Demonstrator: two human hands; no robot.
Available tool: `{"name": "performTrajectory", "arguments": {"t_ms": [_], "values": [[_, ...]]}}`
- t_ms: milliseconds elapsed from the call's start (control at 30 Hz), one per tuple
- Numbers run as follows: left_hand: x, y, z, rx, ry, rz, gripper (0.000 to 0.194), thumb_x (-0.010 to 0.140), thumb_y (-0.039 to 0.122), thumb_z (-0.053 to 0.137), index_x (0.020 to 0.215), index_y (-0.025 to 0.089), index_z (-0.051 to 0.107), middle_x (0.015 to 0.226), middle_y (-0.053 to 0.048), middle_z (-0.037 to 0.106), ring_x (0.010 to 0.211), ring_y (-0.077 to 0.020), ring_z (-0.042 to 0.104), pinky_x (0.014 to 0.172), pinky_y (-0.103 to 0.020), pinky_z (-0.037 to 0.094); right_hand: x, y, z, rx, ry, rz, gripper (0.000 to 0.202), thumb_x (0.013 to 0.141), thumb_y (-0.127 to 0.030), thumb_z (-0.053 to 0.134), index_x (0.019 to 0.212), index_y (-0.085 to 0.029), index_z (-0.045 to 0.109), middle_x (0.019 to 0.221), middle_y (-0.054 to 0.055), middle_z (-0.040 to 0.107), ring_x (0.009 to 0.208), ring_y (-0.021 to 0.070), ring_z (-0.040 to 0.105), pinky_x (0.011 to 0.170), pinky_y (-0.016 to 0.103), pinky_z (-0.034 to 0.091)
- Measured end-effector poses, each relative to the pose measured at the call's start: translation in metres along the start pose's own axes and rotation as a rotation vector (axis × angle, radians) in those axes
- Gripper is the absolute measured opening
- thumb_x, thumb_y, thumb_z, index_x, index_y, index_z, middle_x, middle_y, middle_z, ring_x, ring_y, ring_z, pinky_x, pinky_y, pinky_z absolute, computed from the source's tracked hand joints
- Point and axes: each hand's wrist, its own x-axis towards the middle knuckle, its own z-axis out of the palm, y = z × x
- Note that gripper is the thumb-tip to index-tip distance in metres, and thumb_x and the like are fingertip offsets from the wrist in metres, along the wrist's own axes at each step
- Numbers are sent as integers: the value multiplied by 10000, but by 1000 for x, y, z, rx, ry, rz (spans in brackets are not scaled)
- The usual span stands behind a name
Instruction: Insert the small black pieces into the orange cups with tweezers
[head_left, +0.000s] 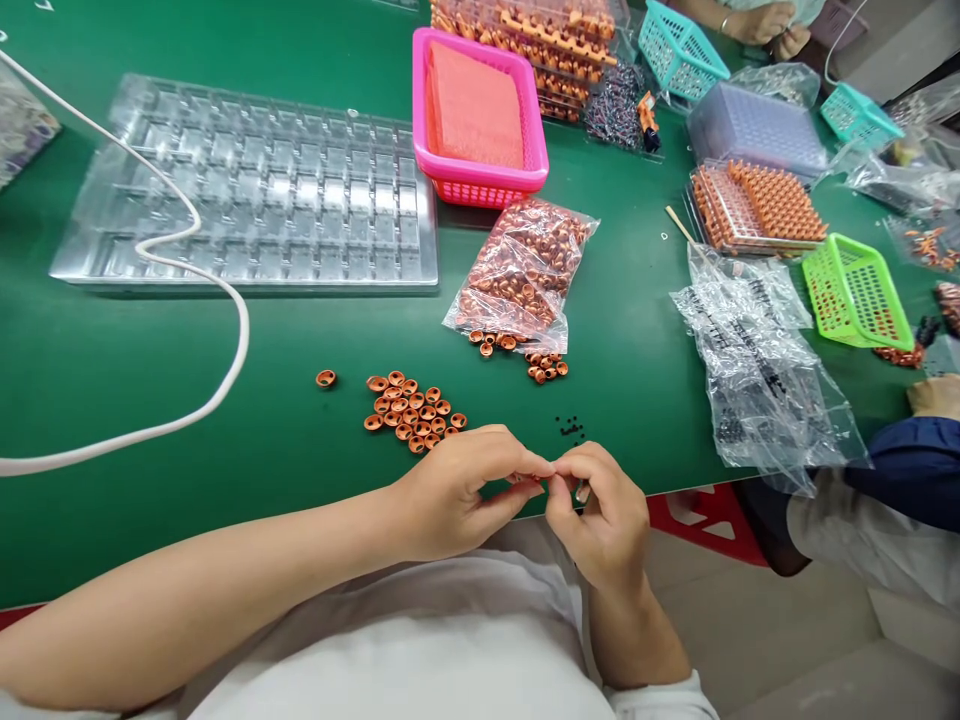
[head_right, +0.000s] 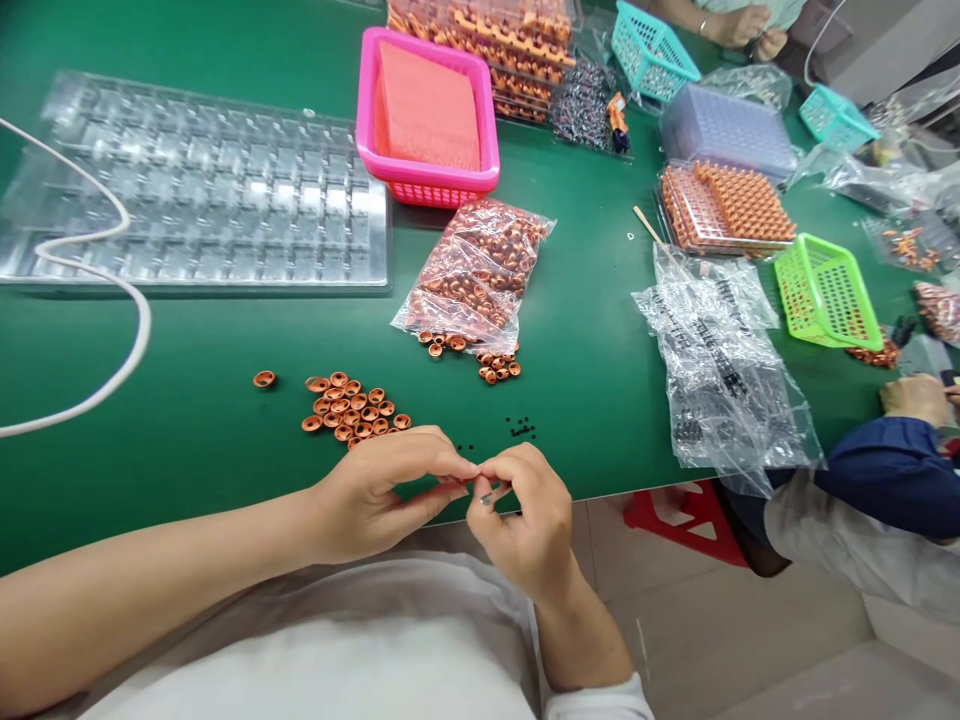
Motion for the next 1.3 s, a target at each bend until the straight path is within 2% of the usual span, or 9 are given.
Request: {"name": "performTrajectory", "arguments": {"t_ms": [133, 233, 367, 533, 700, 800, 900, 1133, 1300], "values": [[0, 0, 0, 12, 1, -6, 207, 951, 76, 655, 1112, 176, 737, 860, -42, 792, 782, -154, 710, 748, -245, 553, -1, 0, 1, 9, -16, 29, 130, 939, -97, 594, 930, -217, 642, 790, 1, 653, 690, 126, 604, 576, 252, 490], [1, 2, -2, -23, 14, -85, 166, 961, 111, 664, 1096, 167, 742, 872, -41, 794, 784, -142, 727, 736, -219, 564, -3, 2, 0, 19, -2, 6, 141, 936, -98, 621, 995, -223, 654, 825, 11, 672, 710, 135, 617, 573, 259, 508], [3, 3, -6, -99, -3, -193, 144, 991, 172, 649, 1090, 148, 750, 926, -58, 803, 789, -135, 750, 722, -201, 582, -3, 8, -8, -38, 19, -177, 290, 908, -65, 681, 1137, -241, 660, 885, 29, 693, 746, 154, 656, 611, 292, 567], [3, 2, -6, -85, -15, -149, 135, 1004, 191, 655, 1086, 155, 756, 888, -57, 786, 784, -138, 736, 735, -213, 581, -1, 18, -21, -189, -36, -406, 375, 905, -44, 700, 1228, -233, 666, 905, 36, 734, 753, 159, 679, 651, 314, 599], [0, 2, -3, -59, -25, -72, 137, 1004, 152, 651, 1109, 157, 738, 865, -58, 785, 781, -148, 714, 733, -234, 570, -1, 25, -33, -300, -128, -603, 308, 908, -64, 699, 1193, -180, 713, 951, 65, 756, 791, 186, 673, 637, 334, 564], [-1, 2, -1, -64, -27, -56, 140, 1001, 147, 651, 1113, 162, 735, 871, -62, 793, 789, -158, 711, 741, -247, 572, 3, 23, -40, -360, -201, -687, 235, 955, -88, 616, 1134, -176, 741, 996, 78, 758, 829, 192, 658, 642, 344, 531], [-2, 3, -1, -70, -25, -55, 150, 995, 137, 651, 1118, 160, 735, 859, -63, 786, 783, -160, 707, 728, -241, 571, 10, 17, -45, -410, -256, -759, 267, 986, -87, 509, 1069, -144, 756, 984, 93, 758, 851, 202, 635, 647, 355, 516], [-3, 6, -3, -67, -56, -52, 176, 996, 113, 619, 1124, 157, 730, 875, -72, 786, 795, -161, 715, 727, -234, 577, 17, 12, -49, -405, -338, -806, 288, 978, -86, 489, 1070, -164, 751, 984, 81, 758, 857, 193, 638, 668, 349, 518], [-1, 8, -5, -67, -80, -40, 180, 1007, 118, 597, 1129, 161, 723, 873, -76, 787, 798, -172, 716, 733, -251, 581, 19, 10, -45, -351, -323, -792, 297, 968, -89, 472, 1077, -155, 740, 933, 90, 736, 835, 191, 637, 635, 338, 499]]}}
